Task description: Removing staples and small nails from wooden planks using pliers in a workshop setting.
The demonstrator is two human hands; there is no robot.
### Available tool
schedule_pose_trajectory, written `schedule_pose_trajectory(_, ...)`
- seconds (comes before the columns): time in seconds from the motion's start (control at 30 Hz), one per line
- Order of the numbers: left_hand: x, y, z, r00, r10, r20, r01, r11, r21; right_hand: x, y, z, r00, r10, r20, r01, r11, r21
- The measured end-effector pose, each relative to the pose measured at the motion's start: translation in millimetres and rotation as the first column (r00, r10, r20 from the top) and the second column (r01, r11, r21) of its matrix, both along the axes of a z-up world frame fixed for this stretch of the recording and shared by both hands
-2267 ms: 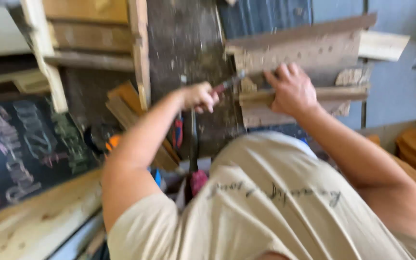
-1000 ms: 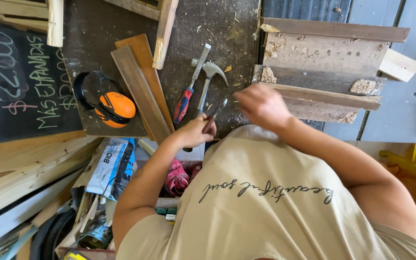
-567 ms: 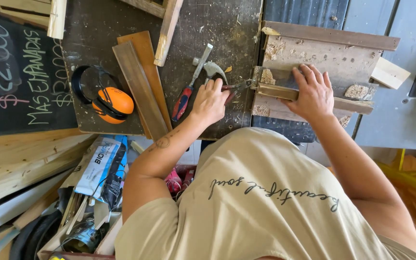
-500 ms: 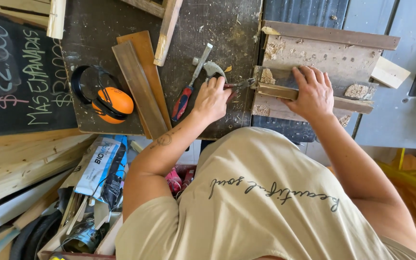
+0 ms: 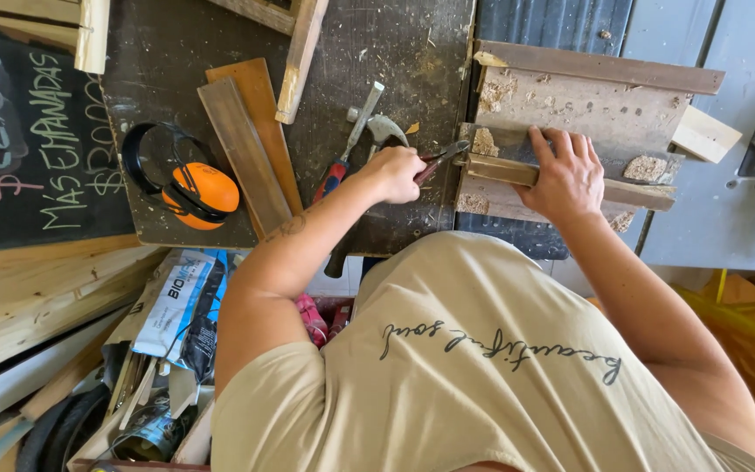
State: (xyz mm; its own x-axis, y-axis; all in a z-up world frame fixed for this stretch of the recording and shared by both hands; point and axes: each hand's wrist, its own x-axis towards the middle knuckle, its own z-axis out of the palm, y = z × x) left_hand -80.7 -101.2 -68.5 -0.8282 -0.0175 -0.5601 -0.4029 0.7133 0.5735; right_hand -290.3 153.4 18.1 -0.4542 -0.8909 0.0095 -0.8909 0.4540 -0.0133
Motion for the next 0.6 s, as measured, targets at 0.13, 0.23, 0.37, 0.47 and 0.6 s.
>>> schedule_pose_trajectory(0.13, -16.7, -19.8, 43.6, 0.984, 0.0, 0.178, -0.016, 0.996, 0.086, 0.4, 2.6, -2.8, 1.0, 0.008, -0.024, -0.009, 1.0, -0.027)
schedule_pose_trajectory(0.23, -21.0, -41.6, 96.8, 0.832, 0.164, 0.53, -0.549, 0.103, 0.829, -0.8, -0.8, -3.7, 0.999, 0.001, -0.053, -0.006, 0.997, -0.083)
schedule_pose_trajectory(0.37, -15.2, -37.8, 111.7, 0.843, 0.237, 0.482, -0.537, 0.326, 0.779, -2.1, 5.7, 1.4, 0.999, 0.033, 0.004, -0.033, 0.998, -0.052)
schedule_pose_trajectory(0.47, 8.3, -40.4, 109.4, 0.859, 0.228, 0.459, -0.509, 0.481, 0.714, -4.1, -10.0, 9.4, 0.996, 0.069, 0.053, -0.06, 0.985, -0.163)
schedule_pose_trajectory(0.6, 70.3, -18.4, 82.0, 0.87, 0.134, 0.475, -0.457, 0.583, 0.672, 55.7, -31.2, 45.4, 0.86, 0.369, 0.353, -0.212, 0.887, -0.409)
